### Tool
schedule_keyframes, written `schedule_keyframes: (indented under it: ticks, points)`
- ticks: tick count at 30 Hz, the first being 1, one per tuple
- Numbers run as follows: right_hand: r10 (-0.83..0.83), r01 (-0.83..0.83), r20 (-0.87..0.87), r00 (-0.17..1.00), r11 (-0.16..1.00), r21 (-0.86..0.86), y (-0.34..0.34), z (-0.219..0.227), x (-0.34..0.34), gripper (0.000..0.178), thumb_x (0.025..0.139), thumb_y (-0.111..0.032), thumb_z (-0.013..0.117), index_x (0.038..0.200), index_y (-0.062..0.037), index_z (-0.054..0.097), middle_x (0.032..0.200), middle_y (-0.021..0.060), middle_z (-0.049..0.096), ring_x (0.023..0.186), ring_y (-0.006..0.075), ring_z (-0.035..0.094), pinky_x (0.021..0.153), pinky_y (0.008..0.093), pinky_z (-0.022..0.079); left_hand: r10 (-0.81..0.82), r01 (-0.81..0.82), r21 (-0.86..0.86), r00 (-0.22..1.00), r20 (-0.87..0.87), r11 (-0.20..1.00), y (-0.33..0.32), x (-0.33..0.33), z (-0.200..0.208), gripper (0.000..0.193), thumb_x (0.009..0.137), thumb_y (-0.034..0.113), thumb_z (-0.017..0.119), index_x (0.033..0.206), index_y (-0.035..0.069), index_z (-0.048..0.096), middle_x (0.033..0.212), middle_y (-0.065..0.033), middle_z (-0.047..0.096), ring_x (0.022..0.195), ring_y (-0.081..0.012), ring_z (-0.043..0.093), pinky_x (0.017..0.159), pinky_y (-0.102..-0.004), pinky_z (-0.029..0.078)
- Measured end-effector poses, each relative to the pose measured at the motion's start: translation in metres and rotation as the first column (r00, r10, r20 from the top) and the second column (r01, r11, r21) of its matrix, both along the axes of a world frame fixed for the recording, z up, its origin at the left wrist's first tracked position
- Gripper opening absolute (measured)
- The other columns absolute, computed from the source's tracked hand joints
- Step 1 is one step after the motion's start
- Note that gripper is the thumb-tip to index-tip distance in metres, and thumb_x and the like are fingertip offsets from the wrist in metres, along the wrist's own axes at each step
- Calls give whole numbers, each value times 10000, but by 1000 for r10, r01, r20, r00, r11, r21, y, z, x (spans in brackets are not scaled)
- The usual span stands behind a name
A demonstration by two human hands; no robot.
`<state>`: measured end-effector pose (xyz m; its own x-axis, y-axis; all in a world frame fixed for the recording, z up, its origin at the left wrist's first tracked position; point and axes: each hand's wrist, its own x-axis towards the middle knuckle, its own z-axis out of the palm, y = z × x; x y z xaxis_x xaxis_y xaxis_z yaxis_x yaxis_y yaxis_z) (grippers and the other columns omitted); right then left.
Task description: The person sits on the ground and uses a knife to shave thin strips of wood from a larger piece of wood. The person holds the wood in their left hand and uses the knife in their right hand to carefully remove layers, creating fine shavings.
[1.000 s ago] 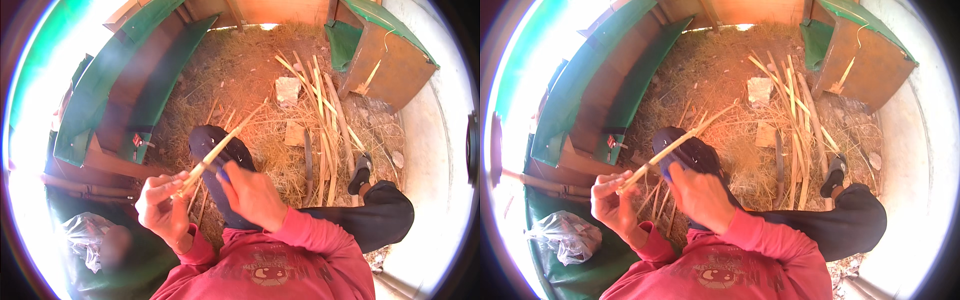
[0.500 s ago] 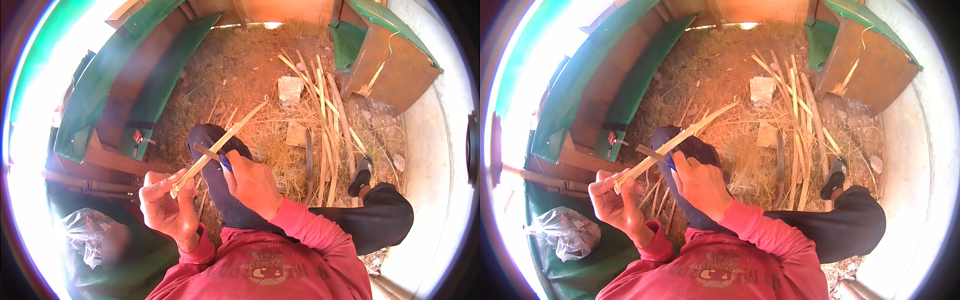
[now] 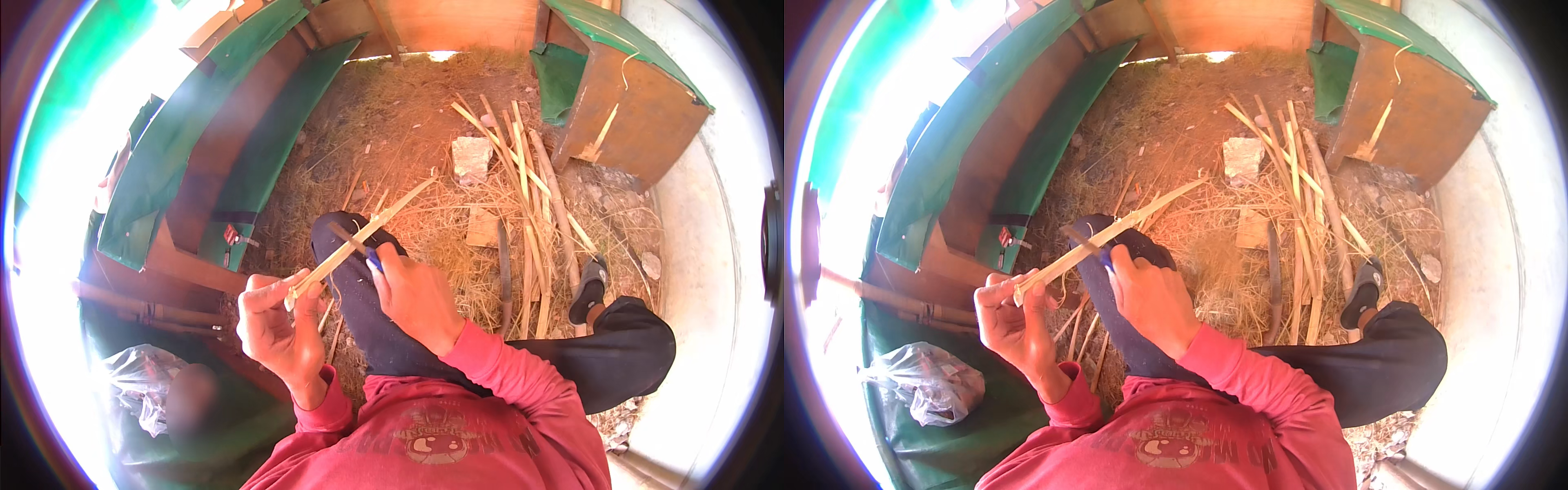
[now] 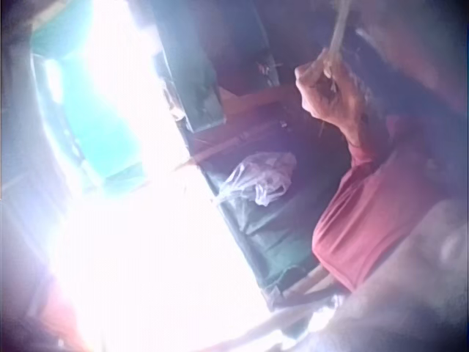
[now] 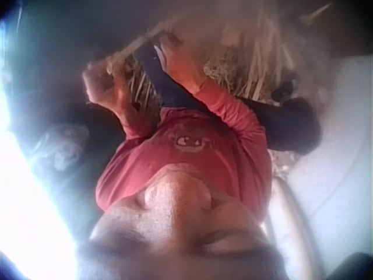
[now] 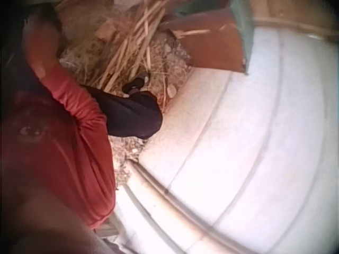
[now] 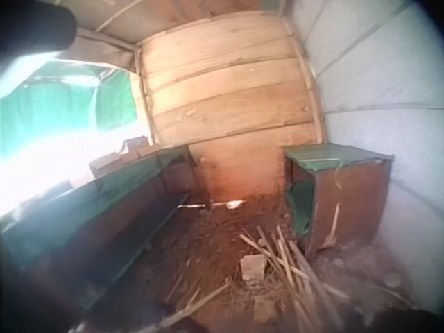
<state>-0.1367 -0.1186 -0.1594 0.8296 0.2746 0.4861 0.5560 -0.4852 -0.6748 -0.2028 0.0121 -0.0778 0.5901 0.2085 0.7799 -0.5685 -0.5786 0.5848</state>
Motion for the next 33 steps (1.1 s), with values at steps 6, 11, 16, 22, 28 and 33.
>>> schedule_keyframes:
  ticks: [6, 11, 16, 22, 28, 33]
  points:
    - [-17, 17, 13, 1000, 1000, 4, 2, -4, 6, 157, 898, -141, 583, 956, -40, 479, 642, 176, 586, 574, 376, 611, 486, 472, 465, -20, 20, -52, 1000, 8, 998, -1, 7, 1, 206, 839, -101, 653, 957, -16, 506, 844, -134, 584, 601, -126, 562, 522, -221, 470]
    - [-62, 62, -28, 998, 998, 8, 2, -25, 17, 162, 935, -177, 558, 971, -34, 489, 573, 180, 565, 502, 389, 582, 451, 483, 446, -16, 16, -8, 999, -31, 1000, -6, -2, 1, 195, 835, -94, 662, 944, -19, 519, 848, -136, 588, 594, -123, 569, 530, -222, 475]
    - [-61, 61, -37, 997, 998, 4, 0, -15, 10, 198, 959, -220, 533, 999, -28, 502, 535, 187, 549, 475, 392, 574, 433, 489, 428, -14, 13, -25, 999, -43, 1000, -6, -4, 1, 194, 840, -86, 662, 943, -18, 512, 848, -137, 587, 614, -119, 569, 557, -220, 480]
    - [-213, 194, -203, 956, 975, -108, -27, -117, 69, 223, 936, -201, 565, 1052, -11, 539, 536, 148, 554, 440, 317, 564, 404, 435, 425, -60, 60, -71, 998, 4, 996, -12, 4, 1, 201, 802, -140, 663, 946, -61, 546, 831, -155, 596, 605, -150, 605, 552, -236, 503]
    - [-50, 54, -93, 994, 997, 47, -2, -2, 14, 229, 952, -224, 546, 1002, -5, 503, 625, 212, 588, 557, 412, 600, 481, 498, 447, -14, 14, 8, 1000, 2, 1000, -7, 4, 3, 198, 833, -81, 671, 959, -28, 527, 856, -153, 595, 587, -134, 566, 506, -222, 477]
    - [61, -59, -96, 994, 998, 20, -10, 12, 6, 225, 947, -215, 543, 1038, -15, 494, 622, 203, 595, 557, 405, 607, 487, 494, 468, -50, 50, 15, 998, 25, 999, 1, 2, 0, 208, 827, -74, 683, 969, -21, 540, 863, -160, 608, 600, -150, 588, 508, -235, 498]
